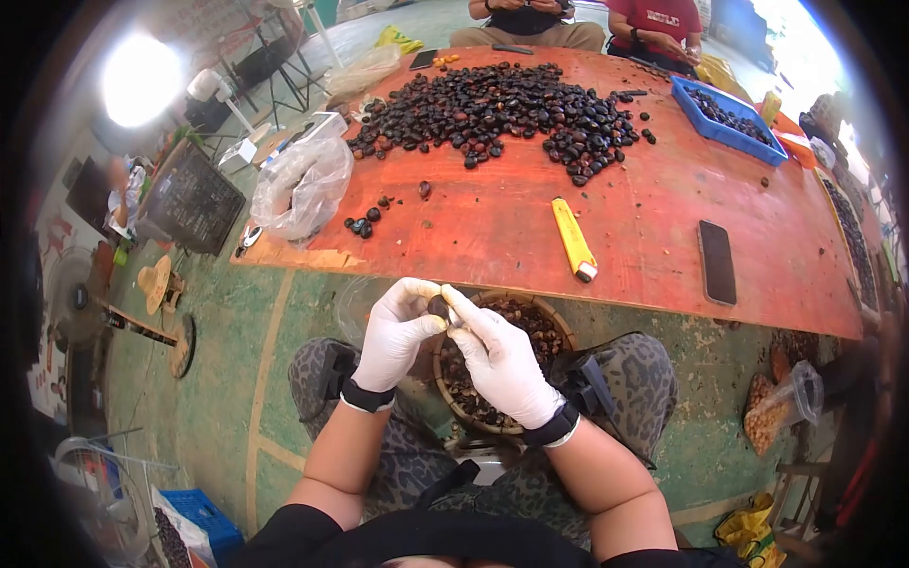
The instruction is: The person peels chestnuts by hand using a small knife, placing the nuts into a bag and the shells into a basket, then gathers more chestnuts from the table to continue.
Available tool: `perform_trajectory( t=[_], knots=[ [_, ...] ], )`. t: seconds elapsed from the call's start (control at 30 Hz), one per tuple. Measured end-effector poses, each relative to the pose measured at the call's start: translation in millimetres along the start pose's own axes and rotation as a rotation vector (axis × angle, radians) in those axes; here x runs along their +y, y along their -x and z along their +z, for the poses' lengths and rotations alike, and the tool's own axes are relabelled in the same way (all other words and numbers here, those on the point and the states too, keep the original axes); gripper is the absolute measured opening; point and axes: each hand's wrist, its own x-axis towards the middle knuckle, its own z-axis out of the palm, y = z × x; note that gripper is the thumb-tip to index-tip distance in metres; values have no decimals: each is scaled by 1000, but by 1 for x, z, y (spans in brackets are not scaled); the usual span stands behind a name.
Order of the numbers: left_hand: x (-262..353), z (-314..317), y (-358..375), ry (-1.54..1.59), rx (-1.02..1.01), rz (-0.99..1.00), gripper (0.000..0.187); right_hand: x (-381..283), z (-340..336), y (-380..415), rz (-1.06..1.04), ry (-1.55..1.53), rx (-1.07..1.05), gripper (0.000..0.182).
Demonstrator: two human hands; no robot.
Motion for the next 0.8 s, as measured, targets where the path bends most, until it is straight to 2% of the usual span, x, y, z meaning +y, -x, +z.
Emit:
perform_trajectory(
  t=[0.1, 0.2, 0.3, 0.33, 0.47, 0.5, 0.67, 0.8],
  knots=[
    [-2, -2, -1, -24, 5, -25, 30, 7, 0, 0, -63, 43, 26, 47],
    [-3, -5, -1, -59, -4, -38, 30, 8, 6, 2, 146, -245, 26, 43],
    [-8, -7, 0, -38, -35, -32, 32, 18, 0, -8, 333, -669, 163, 44],
    [-5, -2, 0, -13, -27, -37, 32, 14, -5, -13, 359, -621, 217, 42],
    [-9, -7, -4, 29, 43, -45, 34, 4, -3, -7, 419, -478, 93, 29],
    [-10, -9, -4, 26, 66, -59, 34, 3, 1, -5, 372, -459, 66, 28],
    [-12, -9, -4, -11, 67, 35, 35, -6, -1, -3, 404, -544, -81, 44],
    [-12, -8, -4, -102, 58, 114, 34, 2, -1, -2, 459, -621, -120, 53]
  ],
)
